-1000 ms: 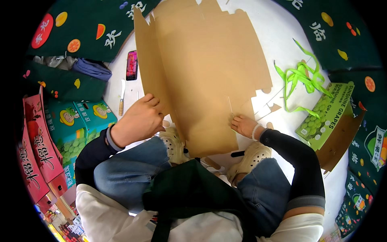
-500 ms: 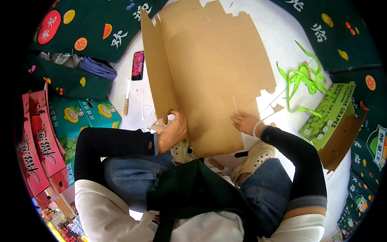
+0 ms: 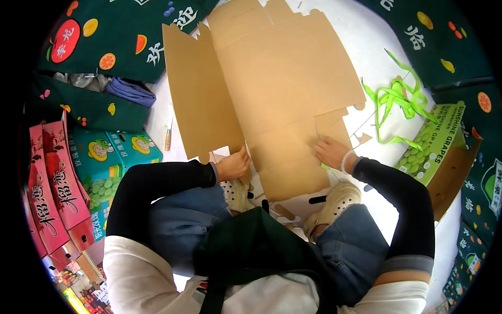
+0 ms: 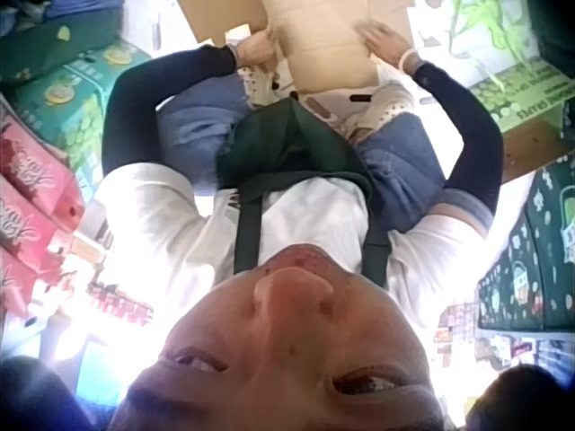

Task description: The person sits on the floor and assembles a flat-packed cardboard box by folding the flaps and securing them with green tape. They then attach a green plastic handle to the box using a small metal fastener.

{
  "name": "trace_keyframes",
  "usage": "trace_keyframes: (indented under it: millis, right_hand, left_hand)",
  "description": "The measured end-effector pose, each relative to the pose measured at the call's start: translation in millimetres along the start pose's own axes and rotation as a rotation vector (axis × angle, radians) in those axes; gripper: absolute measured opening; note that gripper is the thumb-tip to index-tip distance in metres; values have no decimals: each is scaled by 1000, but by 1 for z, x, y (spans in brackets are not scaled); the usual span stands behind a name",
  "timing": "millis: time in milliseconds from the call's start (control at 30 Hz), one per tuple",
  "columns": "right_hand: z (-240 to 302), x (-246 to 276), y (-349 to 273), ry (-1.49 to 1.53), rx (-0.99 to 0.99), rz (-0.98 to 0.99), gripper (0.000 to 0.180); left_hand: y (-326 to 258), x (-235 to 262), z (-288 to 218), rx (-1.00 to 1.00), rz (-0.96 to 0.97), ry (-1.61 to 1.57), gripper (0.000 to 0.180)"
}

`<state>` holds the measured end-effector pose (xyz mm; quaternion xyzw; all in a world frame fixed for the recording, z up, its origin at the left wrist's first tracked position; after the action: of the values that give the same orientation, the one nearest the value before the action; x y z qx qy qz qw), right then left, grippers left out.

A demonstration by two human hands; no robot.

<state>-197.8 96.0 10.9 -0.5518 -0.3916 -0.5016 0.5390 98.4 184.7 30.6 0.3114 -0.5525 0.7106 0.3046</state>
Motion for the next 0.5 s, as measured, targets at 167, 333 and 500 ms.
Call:
trace_keyframes:
  millis: [167,333,500]
  right_hand:
    - [-8,19,-23,29,-79,-110,19]
    - [-33,39,-48,53,-214,-112,23]
    - [-54,66,-70,87,-259,-244,22]
  left_hand:
    - [8,12,19,41,-121,-168,23]
    - [11,34,45,35,-169,-307,16]
    - [0,59,69,103,-385,-305,14]
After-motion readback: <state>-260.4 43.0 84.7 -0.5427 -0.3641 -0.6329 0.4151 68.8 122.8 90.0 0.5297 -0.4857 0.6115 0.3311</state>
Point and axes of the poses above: each hand's wrist, its own y-axis towards the middle knuckle, its own x-axis out of the back of the hand, z = x × y, the point moved 3 cm from there along y, towards the middle knuckle
